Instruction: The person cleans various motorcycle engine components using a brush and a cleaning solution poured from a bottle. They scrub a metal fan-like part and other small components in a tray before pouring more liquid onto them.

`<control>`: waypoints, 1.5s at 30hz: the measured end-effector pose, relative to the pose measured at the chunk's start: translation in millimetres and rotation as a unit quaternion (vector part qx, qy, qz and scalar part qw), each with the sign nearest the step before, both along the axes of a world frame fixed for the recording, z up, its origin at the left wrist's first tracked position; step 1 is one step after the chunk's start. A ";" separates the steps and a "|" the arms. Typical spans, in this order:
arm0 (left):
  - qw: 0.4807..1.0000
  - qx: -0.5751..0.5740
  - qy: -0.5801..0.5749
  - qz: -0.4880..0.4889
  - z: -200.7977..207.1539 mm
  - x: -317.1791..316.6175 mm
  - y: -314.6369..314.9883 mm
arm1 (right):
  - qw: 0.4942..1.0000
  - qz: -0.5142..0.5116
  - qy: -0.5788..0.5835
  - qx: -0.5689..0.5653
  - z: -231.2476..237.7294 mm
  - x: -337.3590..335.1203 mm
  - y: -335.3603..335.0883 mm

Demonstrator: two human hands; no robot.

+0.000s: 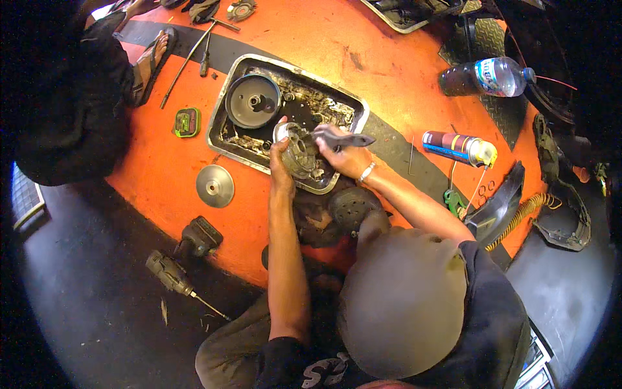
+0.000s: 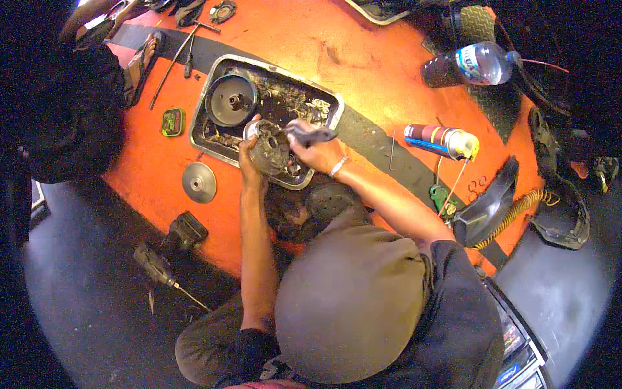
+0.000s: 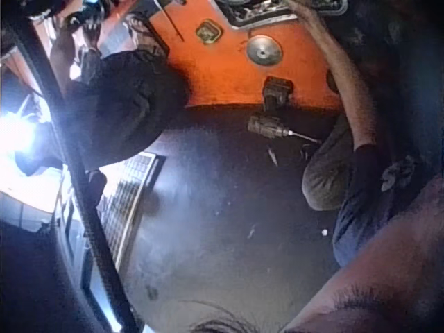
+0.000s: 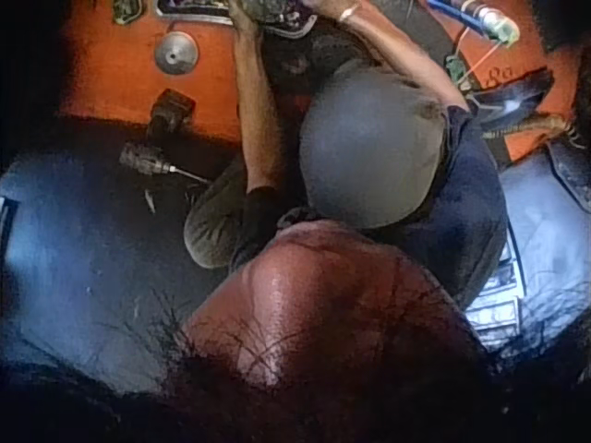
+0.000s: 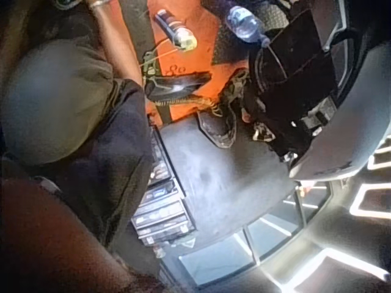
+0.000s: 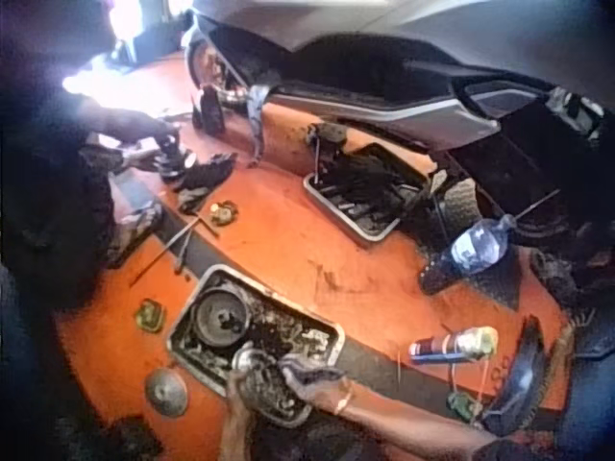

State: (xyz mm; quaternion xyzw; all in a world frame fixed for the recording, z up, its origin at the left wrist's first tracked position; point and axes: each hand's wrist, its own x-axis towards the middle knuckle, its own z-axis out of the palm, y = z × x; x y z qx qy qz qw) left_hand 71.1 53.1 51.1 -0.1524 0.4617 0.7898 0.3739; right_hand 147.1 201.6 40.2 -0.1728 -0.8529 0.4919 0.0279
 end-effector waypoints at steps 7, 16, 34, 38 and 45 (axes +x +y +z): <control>1.000 -0.006 0.016 0.004 3.0 -1.0 1.3 | 0.981 0.053 0.176 0.060 -2.1 -4.1 8.2; 0.997 -0.025 0.071 -0.029 -6.4 -1.6 0.4 | 0.982 0.093 0.129 0.102 -11.2 6.6 4.4; 0.997 0.023 0.072 0.005 -21.3 3.3 -2.5 | 0.990 0.058 0.080 0.101 -13.4 9.0 -1.2; 0.991 0.070 0.101 0.048 -21.0 7.5 4.8 | 0.979 -0.008 0.161 0.124 -11.7 7.8 -1.2; 0.994 0.098 0.001 0.046 -12.0 4.8 -9.4 | 0.982 0.114 0.143 0.051 5.0 0.9 2.0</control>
